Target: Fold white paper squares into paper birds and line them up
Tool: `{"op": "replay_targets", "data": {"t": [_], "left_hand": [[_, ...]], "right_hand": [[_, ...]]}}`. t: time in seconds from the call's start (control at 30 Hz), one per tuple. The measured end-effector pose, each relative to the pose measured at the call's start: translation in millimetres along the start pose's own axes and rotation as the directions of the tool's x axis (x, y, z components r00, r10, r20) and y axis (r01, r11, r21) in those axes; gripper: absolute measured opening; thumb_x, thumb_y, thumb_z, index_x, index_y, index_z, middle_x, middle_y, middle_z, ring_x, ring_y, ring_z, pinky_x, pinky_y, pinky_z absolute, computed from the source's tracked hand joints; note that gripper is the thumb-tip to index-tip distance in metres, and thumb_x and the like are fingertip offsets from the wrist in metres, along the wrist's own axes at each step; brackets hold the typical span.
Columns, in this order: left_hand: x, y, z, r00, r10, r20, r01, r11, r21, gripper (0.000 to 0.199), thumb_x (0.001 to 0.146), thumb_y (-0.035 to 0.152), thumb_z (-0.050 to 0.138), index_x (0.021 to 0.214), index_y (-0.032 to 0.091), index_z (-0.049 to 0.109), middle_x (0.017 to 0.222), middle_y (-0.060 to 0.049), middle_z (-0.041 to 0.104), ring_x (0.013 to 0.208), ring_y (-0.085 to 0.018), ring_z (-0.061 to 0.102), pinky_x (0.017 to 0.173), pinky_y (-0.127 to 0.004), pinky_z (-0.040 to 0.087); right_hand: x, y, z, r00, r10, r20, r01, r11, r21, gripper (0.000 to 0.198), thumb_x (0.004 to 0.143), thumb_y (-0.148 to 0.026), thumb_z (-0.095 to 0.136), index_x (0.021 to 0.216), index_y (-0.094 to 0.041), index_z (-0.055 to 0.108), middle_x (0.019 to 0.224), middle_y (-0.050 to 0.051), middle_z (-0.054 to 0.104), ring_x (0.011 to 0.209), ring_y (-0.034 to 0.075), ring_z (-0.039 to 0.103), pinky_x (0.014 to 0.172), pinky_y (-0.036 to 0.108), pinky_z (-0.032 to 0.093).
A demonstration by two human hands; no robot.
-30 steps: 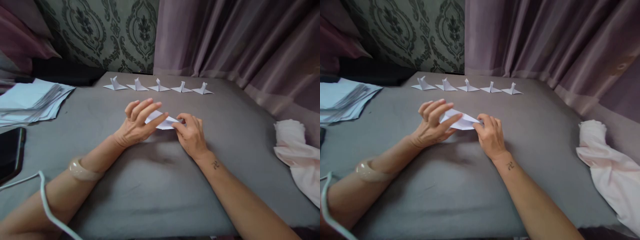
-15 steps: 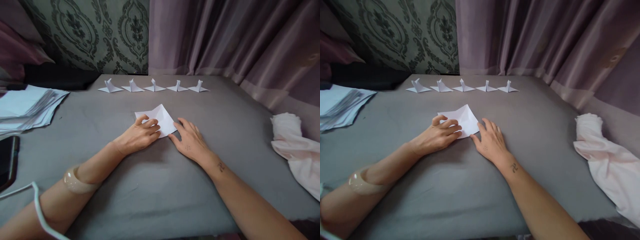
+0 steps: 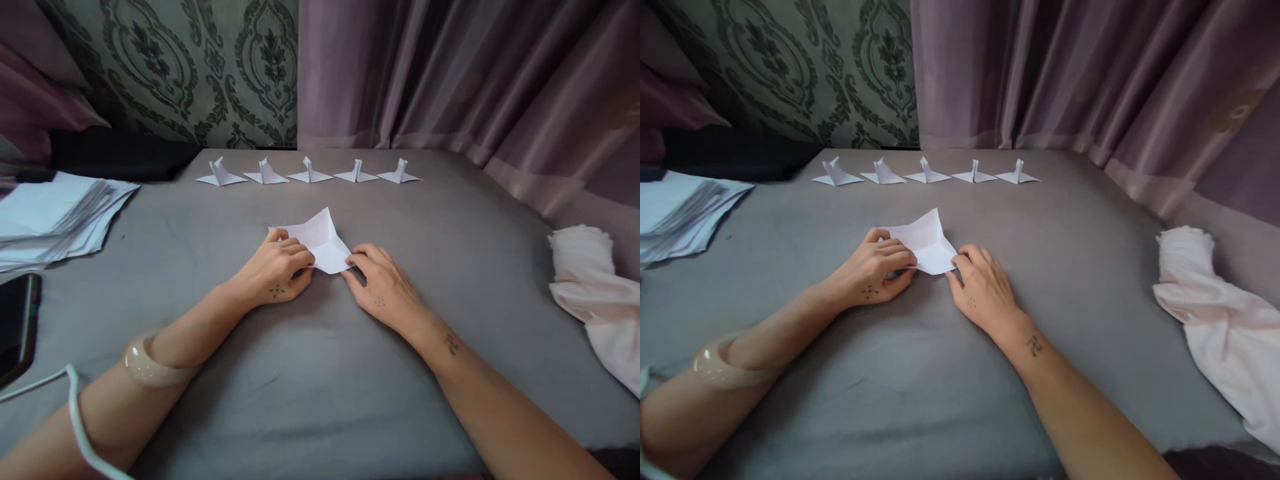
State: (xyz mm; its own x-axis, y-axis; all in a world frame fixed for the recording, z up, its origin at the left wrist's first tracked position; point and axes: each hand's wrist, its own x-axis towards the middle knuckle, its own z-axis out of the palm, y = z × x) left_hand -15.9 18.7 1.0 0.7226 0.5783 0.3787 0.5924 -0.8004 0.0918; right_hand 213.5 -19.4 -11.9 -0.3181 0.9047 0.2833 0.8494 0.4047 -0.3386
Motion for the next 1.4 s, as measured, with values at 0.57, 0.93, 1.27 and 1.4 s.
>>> {"op": "replay_targets", "data": {"t": [0.57,0.93,1.27,1.4], "left_hand": [[14,0,13,0.938,-0.346,-0.013,0.335,0.916,-0.22,0.021,0.086,0.042,0.066,0.092,0.024,0.074,0.081,-0.001,0.074,0.078,-0.019,0.067,0.091,-0.043,0.038],[19,7,7,0.936,-0.347,0.062,0.35,0.896,-0.274,0.028,0.088,0.042,0.063,0.072,0.021,0.074,0.072,-0.002,0.072,0.064,-0.015,0.063,0.073,-0.033,0.044],[28,10,9,0.906,-0.416,0.078,0.422,0.875,-0.239,0.026,0.088,0.032,0.06,0.068,0.018,0.07,0.069,-0.003,0.07,0.063,-0.016,0.062,0.058,-0.027,0.043],[29,8,10,0.894,-0.424,0.147,0.447,0.873,-0.197,0.022,0.087,0.032,0.061,0.072,0.019,0.071,0.073,-0.003,0.07,0.068,-0.019,0.064,0.063,-0.03,0.044]], "right_hand": [[12,4,9,0.975,0.21,-0.07,-0.199,0.97,0.14,0.012,0.087,-0.025,0.055,0.078,-0.021,0.063,0.098,0.007,0.064,0.093,0.023,0.058,0.085,0.038,0.047],[10,3,5,0.977,0.21,-0.044,-0.201,0.967,0.155,0.012,0.088,-0.024,0.056,0.081,-0.021,0.063,0.102,0.007,0.064,0.094,0.023,0.058,0.083,0.038,0.048],[9,10,-1,0.99,0.14,-0.02,-0.134,0.974,0.182,0.01,0.087,-0.024,0.058,0.084,-0.023,0.067,0.102,0.006,0.063,0.095,0.022,0.059,0.084,0.036,0.048],[11,13,-1,0.978,0.21,0.006,-0.205,0.949,0.24,0.011,0.086,-0.025,0.059,0.08,-0.023,0.068,0.104,0.004,0.063,0.097,0.02,0.059,0.084,0.035,0.048]]}}
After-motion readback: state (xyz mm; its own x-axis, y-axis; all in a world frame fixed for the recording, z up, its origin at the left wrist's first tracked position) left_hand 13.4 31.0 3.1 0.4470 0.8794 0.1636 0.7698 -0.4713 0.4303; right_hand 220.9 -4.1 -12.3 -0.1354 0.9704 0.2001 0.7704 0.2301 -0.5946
